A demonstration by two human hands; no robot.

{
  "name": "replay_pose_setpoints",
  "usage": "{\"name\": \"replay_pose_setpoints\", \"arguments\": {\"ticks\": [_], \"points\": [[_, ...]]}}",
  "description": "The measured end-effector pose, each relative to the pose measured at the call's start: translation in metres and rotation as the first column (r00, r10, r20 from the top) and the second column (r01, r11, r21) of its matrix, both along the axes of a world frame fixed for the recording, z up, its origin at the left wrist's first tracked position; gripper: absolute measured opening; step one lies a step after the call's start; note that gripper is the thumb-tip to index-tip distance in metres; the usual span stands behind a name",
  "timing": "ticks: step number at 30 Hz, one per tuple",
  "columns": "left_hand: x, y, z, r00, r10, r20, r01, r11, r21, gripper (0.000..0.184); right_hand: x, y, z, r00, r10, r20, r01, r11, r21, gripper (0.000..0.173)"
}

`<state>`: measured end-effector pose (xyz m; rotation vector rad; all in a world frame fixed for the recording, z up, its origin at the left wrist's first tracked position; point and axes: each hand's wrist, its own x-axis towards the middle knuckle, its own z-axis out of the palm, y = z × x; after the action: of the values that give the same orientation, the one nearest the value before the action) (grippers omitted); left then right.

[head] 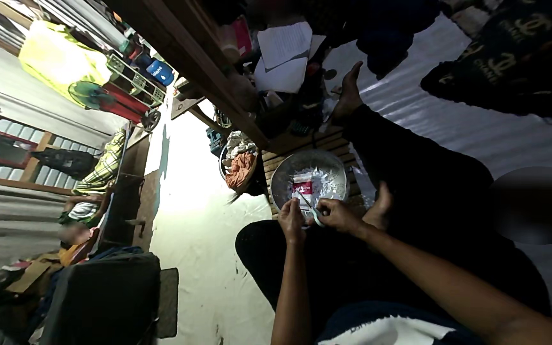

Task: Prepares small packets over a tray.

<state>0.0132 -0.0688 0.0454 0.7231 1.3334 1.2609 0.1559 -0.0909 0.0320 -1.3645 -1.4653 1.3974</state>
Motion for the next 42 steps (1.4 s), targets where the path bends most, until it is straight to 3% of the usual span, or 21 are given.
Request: {"name": "replay_pose_setpoints", "arguments": {"ticks": [24, 31, 34, 37, 39, 42], "points": [[0.004, -0.001, -0.004, 0.998, -0.049, -0.043, 0.049, 0.999, -0.002, 0.013, 0.010, 0.007, -0.002, 0.999, -0.012, 0.035, 0.013, 1.000, -0.015, 0.022], [-0.003, 0.005, -0.017, 0.978, -0.076, -0.193, 0.065, 0.996, -0.061, 0.025, 0.013, 0.005, -0.009, 0.998, -0.022, 0.051, 0.027, 0.994, -0.107, 0.032], [-0.005, 0.022, -0.024, 0.983, -0.149, -0.105, 0.138, 0.985, -0.106, 0.025, 0.014, 0.007, -0.008, 0.997, -0.071, 0.030, 0.074, 0.988, -0.137, 0.034], [0.001, 0.047, -0.028, 0.950, -0.295, 0.101, 0.308, 0.939, -0.153, 0.026, 0.016, 0.014, -0.009, 0.978, -0.207, -0.022, 0.204, 0.974, -0.098, 0.031], [0.008, 0.059, -0.027, 0.876, -0.397, 0.273, 0.439, 0.892, -0.110, 0.026, 0.019, 0.015, -0.008, 0.957, -0.274, -0.099, 0.267, 0.961, -0.073, 0.028], [0.021, 0.064, -0.017, 0.728, -0.554, 0.404, 0.592, 0.805, 0.038, 0.031, 0.021, 0.014, -0.002, 0.938, -0.291, -0.191, 0.283, 0.957, -0.065, 0.029]]}}
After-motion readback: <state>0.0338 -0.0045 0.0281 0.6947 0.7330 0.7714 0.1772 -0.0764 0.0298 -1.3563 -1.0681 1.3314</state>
